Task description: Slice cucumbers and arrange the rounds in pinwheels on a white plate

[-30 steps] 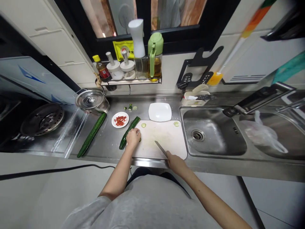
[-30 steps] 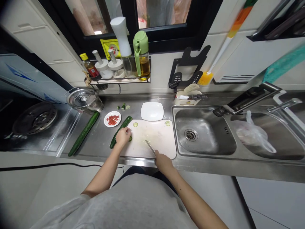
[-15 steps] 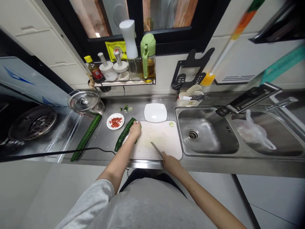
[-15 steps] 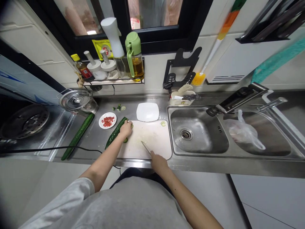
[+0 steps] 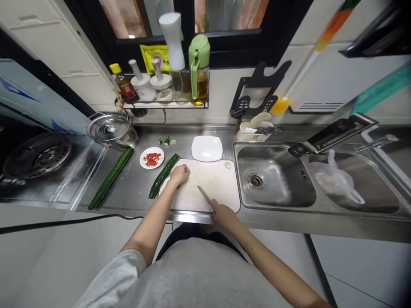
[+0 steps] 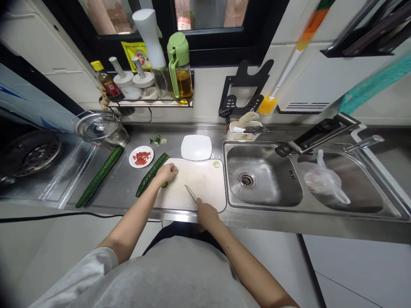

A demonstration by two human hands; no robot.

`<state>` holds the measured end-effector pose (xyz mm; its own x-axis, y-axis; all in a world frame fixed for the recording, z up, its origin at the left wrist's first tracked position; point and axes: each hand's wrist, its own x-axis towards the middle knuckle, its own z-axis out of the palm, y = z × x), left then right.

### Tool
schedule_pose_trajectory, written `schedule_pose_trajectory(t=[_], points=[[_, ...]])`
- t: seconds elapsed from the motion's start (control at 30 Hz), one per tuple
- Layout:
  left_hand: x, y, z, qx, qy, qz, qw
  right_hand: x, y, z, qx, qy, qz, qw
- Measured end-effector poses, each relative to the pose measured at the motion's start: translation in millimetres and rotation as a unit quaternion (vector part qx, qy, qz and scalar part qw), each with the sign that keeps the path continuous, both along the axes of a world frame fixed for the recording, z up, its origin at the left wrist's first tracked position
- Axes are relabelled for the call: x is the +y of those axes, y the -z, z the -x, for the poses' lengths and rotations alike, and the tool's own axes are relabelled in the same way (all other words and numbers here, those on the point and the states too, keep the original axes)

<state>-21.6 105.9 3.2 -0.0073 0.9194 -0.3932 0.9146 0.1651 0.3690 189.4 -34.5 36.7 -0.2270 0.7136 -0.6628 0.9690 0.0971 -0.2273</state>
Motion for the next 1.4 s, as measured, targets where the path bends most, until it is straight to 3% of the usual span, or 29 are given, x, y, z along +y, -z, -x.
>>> schedule_pose_trajectory(t=[0.13, 0.37, 0.47, 0.73, 1.4], points=[[-13, 5.9, -6, -0.110, 0.026, 0.040, 0.993, 1, -0.6, -3, 0.007, 0.005, -0.008, 1.000], [-26, 9.6, -15, 0.004, 0.038, 0.041, 0.998, -1, -4.8, -6, -0.005, 0.049, -0.041, 0.998], [-25, 9.2, -11, 0.024, 0.041, 0.036, 0.998, 1, -6.6, -2, -0.001, 0.037, -0.052, 0.998], [-23, 14.1, -5, 0.012, 0.038, 0.047, 0.998, 7, -3.5, 16, -0.011, -0.005, -0.061, 0.998], [-16, 20.4, -7, 0.007, 0.026, 0.066, 0.997, 11, 0.8, 32, -0.027, -0.024, -0.065, 0.997]])
